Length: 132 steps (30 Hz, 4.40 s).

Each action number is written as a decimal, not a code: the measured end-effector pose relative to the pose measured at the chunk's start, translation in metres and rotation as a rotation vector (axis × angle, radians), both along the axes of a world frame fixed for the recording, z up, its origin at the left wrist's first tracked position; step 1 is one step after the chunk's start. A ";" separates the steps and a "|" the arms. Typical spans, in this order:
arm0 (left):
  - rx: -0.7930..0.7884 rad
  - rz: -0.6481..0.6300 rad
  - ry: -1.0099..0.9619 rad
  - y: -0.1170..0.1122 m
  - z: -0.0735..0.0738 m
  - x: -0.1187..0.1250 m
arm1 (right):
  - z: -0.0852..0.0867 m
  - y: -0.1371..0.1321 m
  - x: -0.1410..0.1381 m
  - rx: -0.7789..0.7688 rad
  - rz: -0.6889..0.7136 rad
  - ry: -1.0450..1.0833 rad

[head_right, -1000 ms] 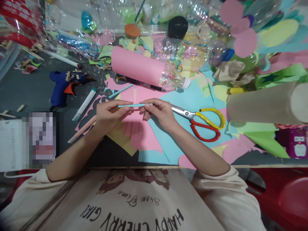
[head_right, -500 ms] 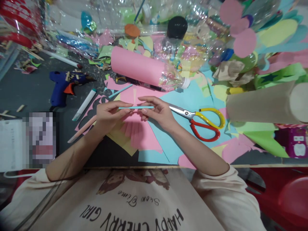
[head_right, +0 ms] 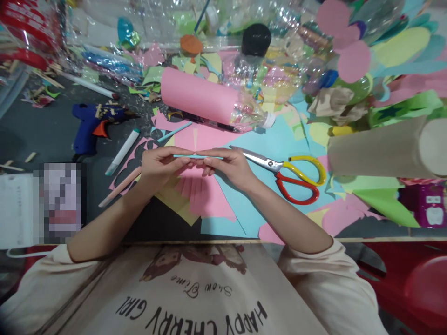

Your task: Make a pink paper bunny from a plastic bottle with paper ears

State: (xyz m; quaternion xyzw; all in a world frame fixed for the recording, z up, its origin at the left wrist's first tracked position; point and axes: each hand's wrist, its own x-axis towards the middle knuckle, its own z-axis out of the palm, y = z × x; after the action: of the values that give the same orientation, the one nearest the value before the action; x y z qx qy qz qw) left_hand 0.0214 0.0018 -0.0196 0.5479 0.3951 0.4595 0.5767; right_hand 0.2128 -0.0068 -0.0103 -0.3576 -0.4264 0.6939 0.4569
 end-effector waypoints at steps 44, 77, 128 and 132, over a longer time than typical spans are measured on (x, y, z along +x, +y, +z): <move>0.671 -0.448 1.013 0.017 0.031 -0.027 | 0.006 0.008 0.000 -0.132 -0.164 -0.087; 1.040 -0.109 0.575 0.001 0.009 -0.013 | -0.017 -0.007 0.003 -0.027 0.033 -0.080; 0.494 0.163 0.976 0.022 0.025 -0.066 | 0.001 -0.006 0.001 -0.139 -0.126 -0.399; 0.561 0.185 1.051 0.026 0.021 -0.069 | 0.001 -0.006 0.001 -0.129 -0.110 -0.406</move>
State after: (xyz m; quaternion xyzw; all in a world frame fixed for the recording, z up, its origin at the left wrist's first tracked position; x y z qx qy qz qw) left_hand -0.0471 0.0277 0.0018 0.7962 0.5369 0.2621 0.0955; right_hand 0.2140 -0.0127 -0.0096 -0.5411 -0.4441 0.6077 0.3750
